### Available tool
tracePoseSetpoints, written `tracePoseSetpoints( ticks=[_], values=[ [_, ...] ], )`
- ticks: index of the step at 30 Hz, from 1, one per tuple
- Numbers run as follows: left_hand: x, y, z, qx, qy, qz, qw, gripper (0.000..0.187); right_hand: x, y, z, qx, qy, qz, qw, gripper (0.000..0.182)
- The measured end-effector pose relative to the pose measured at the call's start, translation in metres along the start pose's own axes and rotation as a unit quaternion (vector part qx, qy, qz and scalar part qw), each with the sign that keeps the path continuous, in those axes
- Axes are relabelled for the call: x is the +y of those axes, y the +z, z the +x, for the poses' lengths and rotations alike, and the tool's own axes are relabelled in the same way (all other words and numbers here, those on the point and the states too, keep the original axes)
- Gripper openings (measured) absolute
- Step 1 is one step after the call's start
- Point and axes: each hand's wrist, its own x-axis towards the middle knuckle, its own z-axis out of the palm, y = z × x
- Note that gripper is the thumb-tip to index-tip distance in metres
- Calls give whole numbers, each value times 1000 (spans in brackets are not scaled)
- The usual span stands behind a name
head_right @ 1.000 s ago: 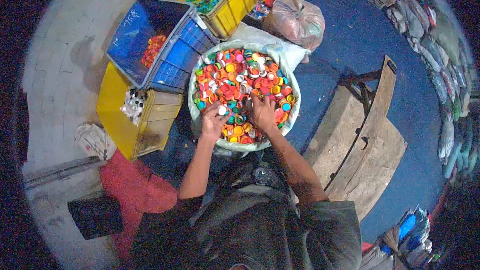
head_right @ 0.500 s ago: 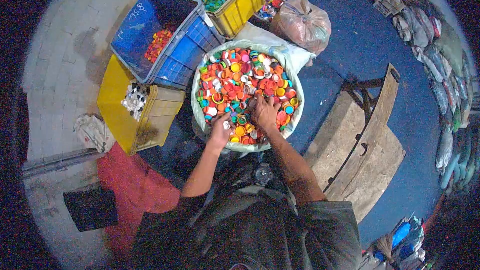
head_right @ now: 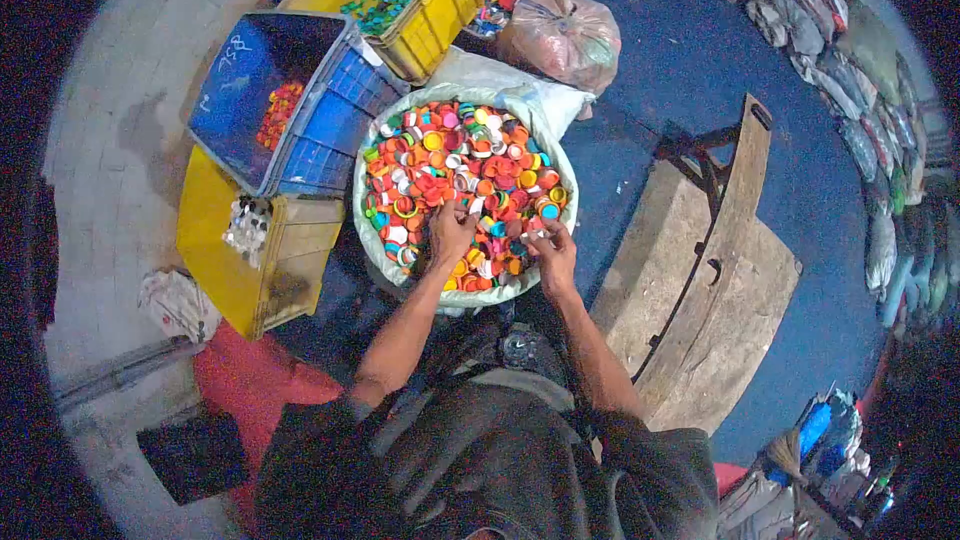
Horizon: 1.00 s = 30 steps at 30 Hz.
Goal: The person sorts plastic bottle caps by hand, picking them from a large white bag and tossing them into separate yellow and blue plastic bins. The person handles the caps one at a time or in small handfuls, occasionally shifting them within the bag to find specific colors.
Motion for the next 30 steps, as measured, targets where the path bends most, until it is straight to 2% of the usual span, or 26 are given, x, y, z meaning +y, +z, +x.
tracePoseSetpoints(
  ticks=[1, 2, 6, 9, 10, 13, 16, 19, 20, 22, 23, 24, 25, 26, 28, 29, 30],
  values=[
    [3, 2, 4, -10, 2, 25, 1000, 30, -3, -4, -4, 1, 28, 36, 999, 39],
    [-6, 11, 7, -24, 4, 22, 999, 33, 3, -8, -3, -4, 16, 72, 997, 38],
    [-9, 20, 10, -45, 7, 92, 995, 35, -5, -15, -12, 0, 29, 111, 993, 36],
    [-11, 25, 11, -69, -48, 95, 992, 36, 5, -32, -8, -17, 22, 112, 993, 36],
    [-7, 24, 10, 12, 11, 115, 993, 29, 10, -38, -5, -20, 21, 119, 993, 36],
    [-13, 26, 17, 9, 12, 83, 996, 27, 17, -44, 1, -28, 24, 147, 989, 35],
    [15, 1, 14, -43, -87, 14, 995, 25, 4, -34, -1, -11, 33, 177, 984, 35],
    [10, -6, 14, -13, -92, -36, 995, 24, -17, -16, -1, 7, 51, 192, 980, 36],
    [0, -6, 14, -3, -82, -78, 994, 25, -17, -15, 3, -3, 60, 206, 977, 36],
    [-1, -17, 12, 20, -8, -80, 997, 25, -28, -4, 10, -22, 87, 238, 967, 33],
    [-1, -21, 11, 33, 29, -81, 996, 25, -29, -3, 17, -43, 91, 233, 967, 30],
    [16, -36, 6, 44, 30, -3, 999, 23, -28, -3, 24, -65, 96, 229, 966, 28],
    [25, -44, 2, 42, 30, -6, 999, 22, -34, 4, 28, -88, 101, 225, 965, 26],
    [32, -51, -2, 41, 31, -9, 999, 21, -39, 13, 31, -47, 97, 183, 977, 19],
    [28, -56, -5, 26, 19, -24, 999, 26, -33, 21, 52, -47, 71, 75, 994, 18],
    [25, -53, -6, 61, -6, -103, 993, 24, -26, 23, 66, -47, 55, 20, 997, 18],
    [26, -50, -6, 95, -29, -183, 978, 23, -26, 32, 79, -44, -9, -92, 995, 16]
  ],
)
